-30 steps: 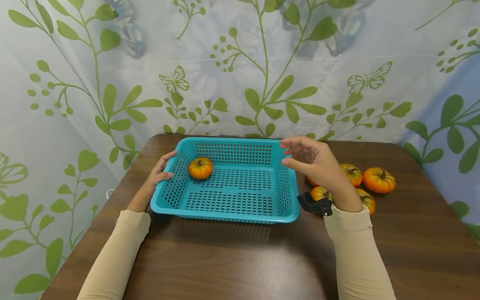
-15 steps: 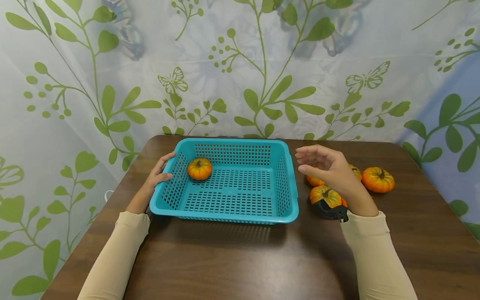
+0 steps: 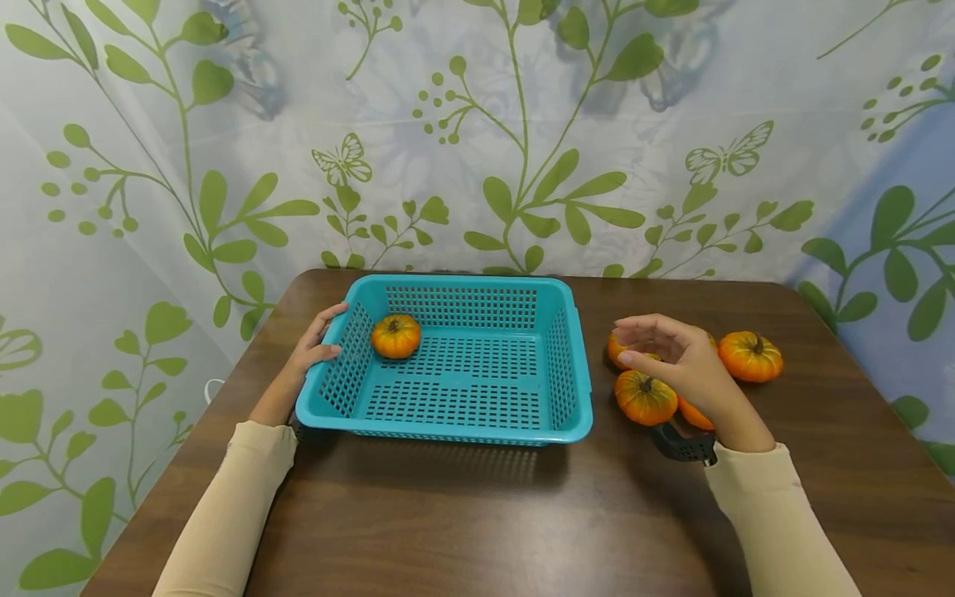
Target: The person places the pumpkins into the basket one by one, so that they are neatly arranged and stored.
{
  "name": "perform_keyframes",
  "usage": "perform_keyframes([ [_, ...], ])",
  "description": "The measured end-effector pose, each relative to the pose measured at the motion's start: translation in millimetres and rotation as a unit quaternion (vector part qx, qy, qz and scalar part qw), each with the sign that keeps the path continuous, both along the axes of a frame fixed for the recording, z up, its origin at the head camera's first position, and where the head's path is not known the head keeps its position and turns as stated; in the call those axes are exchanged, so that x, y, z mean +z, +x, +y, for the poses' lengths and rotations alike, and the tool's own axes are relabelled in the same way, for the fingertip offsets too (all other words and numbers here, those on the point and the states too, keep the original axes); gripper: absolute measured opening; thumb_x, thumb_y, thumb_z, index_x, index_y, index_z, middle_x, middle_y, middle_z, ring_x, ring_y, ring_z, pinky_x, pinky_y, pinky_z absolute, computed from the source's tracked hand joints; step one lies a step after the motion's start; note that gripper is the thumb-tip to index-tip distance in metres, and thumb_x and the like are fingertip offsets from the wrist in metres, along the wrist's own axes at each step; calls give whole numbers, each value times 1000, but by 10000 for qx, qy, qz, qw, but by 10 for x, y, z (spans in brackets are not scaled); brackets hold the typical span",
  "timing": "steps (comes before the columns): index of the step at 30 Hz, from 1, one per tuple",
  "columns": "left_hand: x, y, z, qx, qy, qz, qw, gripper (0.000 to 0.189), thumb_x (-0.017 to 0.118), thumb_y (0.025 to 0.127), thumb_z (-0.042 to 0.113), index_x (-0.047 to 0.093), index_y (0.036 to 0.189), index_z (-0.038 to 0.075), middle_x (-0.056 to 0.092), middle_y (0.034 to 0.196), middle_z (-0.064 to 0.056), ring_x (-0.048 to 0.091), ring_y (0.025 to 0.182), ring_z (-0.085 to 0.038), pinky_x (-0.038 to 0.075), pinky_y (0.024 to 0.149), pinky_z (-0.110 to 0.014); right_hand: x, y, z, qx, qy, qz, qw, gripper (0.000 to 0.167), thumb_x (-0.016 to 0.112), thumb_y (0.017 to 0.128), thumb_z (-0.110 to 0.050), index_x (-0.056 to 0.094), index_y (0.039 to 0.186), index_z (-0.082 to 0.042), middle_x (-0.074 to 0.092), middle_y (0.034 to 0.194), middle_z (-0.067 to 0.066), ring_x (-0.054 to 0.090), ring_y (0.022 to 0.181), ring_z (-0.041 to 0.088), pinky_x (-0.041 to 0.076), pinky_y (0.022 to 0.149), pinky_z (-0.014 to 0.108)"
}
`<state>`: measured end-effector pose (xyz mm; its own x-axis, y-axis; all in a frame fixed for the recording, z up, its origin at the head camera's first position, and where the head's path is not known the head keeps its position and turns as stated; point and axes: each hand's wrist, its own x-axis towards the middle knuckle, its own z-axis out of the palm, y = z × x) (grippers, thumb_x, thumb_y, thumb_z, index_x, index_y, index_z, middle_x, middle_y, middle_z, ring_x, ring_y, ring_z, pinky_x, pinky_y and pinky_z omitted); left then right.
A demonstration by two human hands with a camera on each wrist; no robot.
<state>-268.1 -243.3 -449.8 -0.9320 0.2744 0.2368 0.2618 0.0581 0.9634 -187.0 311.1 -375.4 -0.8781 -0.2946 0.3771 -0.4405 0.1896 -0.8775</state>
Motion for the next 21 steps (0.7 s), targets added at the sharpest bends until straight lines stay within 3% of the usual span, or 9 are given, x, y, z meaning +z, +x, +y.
perform_keyframes([
  [4, 14, 4, -3, 8, 26, 17, 10000, 75, 50, 94, 9, 29, 165, -1, 40, 155, -36, 54, 124, -35, 54, 94, -28, -71, 23, 80, -89, -186, 167, 9996, 41, 64, 95, 22, 68, 133, 8, 77, 127, -3, 73, 109, 7, 57, 88, 17],
  [8, 19, 0, -2, 24, 52, 7, 10000, 74, 50, 94, 9, 30, 164, -1, 41, 154, -36, 56, 122, -24, 53, 95, -27, -124, 45, 174, -301, -16, 463, 9985, 41, 64, 93, 24, 67, 131, 11, 77, 125, -4, 73, 107, 6, 57, 86, 16],
  [21, 0, -30, 0, 29, 64, 21, 10000, 74, 50, 92, 7, 30, 163, -3, 41, 153, -38, 57, 120, -20, 53, 94, -26, -305, 159, 522, -1155, 498, 708, 9895, 37, 66, 90, 26, 69, 126, 14, 76, 121, -14, 71, 106, -1, 53, 89, 11],
])
